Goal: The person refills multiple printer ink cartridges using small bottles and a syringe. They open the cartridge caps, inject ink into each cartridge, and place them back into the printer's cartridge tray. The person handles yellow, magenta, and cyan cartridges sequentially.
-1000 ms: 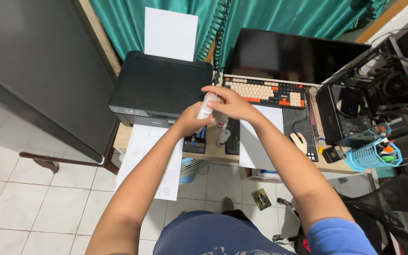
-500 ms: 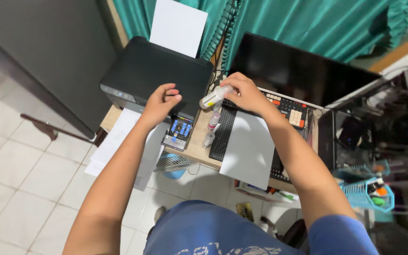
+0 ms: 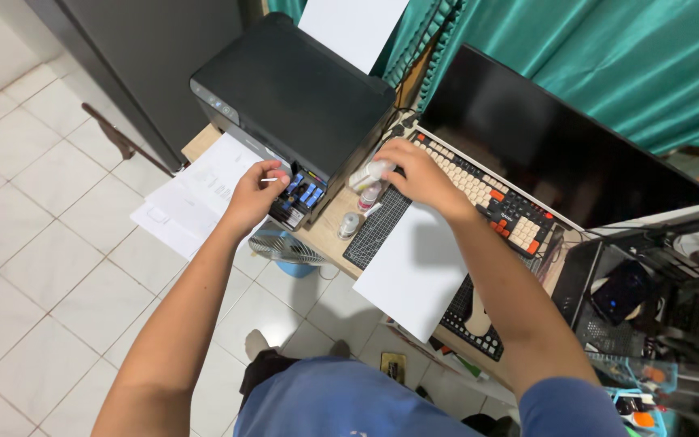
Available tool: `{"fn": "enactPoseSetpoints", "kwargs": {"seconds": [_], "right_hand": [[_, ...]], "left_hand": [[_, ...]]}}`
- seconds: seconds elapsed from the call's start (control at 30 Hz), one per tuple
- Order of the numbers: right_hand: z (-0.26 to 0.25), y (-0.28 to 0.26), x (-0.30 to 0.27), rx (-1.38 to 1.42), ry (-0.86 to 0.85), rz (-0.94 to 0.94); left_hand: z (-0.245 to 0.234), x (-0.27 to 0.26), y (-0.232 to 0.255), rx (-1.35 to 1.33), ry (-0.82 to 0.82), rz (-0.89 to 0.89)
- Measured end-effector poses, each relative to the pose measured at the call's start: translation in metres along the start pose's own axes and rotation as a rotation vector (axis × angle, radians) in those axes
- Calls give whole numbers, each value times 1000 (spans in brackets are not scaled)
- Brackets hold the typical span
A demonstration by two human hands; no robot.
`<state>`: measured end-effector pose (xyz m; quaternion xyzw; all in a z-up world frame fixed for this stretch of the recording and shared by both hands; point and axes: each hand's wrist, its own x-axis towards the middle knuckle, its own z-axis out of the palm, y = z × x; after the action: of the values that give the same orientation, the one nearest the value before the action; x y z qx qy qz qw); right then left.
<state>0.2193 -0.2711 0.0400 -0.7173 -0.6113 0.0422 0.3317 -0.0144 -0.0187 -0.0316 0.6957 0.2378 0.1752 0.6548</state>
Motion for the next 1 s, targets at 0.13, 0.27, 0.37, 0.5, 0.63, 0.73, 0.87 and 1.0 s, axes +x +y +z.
{"fn": "enactPoseSetpoints", "kwargs": {"seconds": [0.13,0.27,0.37,0.5,0.63,0.73,0.87,1.0], "right_hand": [[23,8,-8,-41,-75,-6],[52,11,-16,-110,-112,39],[70,14,-20,-121,-179,129],[89,15,-25,-85,-186,290],[96,19,-29,-233,-241,127],[94,20,-28,-205,-244,163],[89,14,-27,-216,-260,150],[79,11,-20,-223,-239,91]], "left_hand": [[5,-6,0,25,30,-9],[3,-8,-2,14,60,14],[0,-14,-9,13,88,14],[-11,-24,-14,28,116,-39],[-22,-33,-16,19,135,-39],[-28,-38,-16,33,155,-65],[-32,-42,-15,17,152,-67],[-37,-42,-16,40,151,-63]]}}
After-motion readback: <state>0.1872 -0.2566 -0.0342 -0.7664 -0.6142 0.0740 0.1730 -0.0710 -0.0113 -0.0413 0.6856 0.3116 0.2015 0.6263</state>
